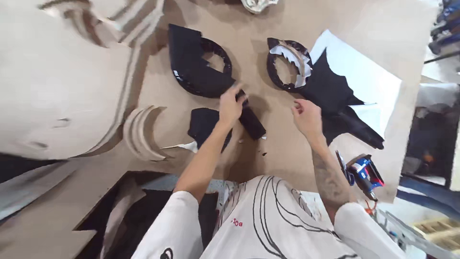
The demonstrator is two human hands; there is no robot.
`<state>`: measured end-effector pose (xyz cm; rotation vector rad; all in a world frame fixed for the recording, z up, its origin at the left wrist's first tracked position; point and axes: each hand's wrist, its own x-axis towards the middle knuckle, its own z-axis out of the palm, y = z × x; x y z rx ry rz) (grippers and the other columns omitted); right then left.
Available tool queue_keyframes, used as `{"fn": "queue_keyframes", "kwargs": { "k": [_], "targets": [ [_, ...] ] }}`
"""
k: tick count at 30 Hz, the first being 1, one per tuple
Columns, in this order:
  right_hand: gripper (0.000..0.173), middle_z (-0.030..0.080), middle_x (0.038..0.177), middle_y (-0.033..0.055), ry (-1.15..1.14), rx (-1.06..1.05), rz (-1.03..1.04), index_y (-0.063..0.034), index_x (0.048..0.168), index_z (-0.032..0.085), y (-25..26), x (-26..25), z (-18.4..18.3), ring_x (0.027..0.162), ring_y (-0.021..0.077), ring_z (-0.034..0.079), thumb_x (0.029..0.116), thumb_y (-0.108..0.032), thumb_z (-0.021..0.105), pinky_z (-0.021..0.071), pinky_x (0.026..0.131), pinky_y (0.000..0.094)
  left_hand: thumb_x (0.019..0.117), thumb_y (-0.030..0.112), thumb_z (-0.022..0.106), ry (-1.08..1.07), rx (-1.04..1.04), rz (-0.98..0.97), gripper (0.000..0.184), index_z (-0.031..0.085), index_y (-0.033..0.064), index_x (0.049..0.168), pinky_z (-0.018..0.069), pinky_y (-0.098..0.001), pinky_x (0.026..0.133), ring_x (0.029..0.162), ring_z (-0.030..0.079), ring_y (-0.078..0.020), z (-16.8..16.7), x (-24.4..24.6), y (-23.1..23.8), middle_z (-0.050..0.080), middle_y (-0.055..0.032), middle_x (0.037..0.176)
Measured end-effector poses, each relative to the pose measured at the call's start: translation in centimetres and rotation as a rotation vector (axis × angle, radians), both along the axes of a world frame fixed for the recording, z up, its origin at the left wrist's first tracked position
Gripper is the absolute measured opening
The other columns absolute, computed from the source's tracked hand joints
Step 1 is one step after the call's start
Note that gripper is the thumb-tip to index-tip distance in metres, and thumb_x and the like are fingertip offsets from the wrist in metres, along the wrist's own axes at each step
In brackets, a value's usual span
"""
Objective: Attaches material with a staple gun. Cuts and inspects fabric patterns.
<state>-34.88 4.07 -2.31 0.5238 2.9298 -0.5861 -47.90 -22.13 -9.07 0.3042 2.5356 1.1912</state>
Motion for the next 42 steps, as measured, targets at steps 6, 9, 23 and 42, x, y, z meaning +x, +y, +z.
{"fn": "queue_keyframes", "kwargs": {
  "k": [6, 9, 23, 42],
  "targets": [
    [0.036, 0.074, 0.116, 0.01, -0.186, -0.168, 0.084, -0.0097, 0.128, 0.07, -0.5, 3.6, -4.9, 0.102, 0.0207, 0.072, 0.1014, -0.032, 0.061, 0.0601, 0.092, 0.0395, 0.1006, 0.02, 0.063, 0.275, -0.133, -0.107, 0.057, 0.047, 0.015, 0.155, 0.0368, -0.0477, 0.122, 0.152, 0.033, -0.0349, -1.1, -2.4, 6.3, 0.03, -0.0176, 0.166],
    [0.037, 0.073, 0.115, 0.0123, -0.06, -0.257, 0.144, -0.005, 0.129, 0.069, -1.1, 7.9, -7.7, 0.104, 0.0186, 0.071, 0.1015, -0.029, 0.063, 0.0603, 0.093, 0.0361, 0.1023, 0.022, 0.062, 0.343, -0.093, 0.046, 0.034, 0.068, 0.0135, 0.134, 0.047, -0.0358, 0.115, 0.138, 0.054, -0.0202, -1.4, 3.2, 2.2, 0.058, -0.0102, 0.147],
    [0.037, 0.069, 0.122, 0.0164, -0.08, -0.395, 0.485, -0.0062, 0.13, 0.067, -7.4, 6.7, -6.9, 0.113, 0.0301, 0.068, 0.1038, -0.029, 0.056, 0.0551, 0.1, 0.0469, 0.0811, 0.058, 0.08, -0.238, -0.498, 0.585, 0.087, 0.05, 0.0072, 0.146, 0.0303, -0.0729, 0.112, 0.129, 0.058, -0.0381, -1.0, 10.5, -11.2, 0.066, -0.0179, 0.132],
    [0.081, 0.07, 0.126, 0.0034, 0.024, -1.107, 0.126, -0.0227, 0.151, 0.047, -8.2, 10.0, 2.7, 0.105, 0.0176, 0.071, 0.0817, -0.034, 0.088, 0.0633, 0.085, 0.0391, 0.0912, 0.034, 0.079, -0.405, 0.358, 0.013, 0.041, 0.069, 0.0076, 0.121, 0.0645, -0.0381, 0.084, 0.09, 0.075, -0.0149, 9.9, 18.8, -6.2, 0.077, -0.005, 0.102]
  ]
}}
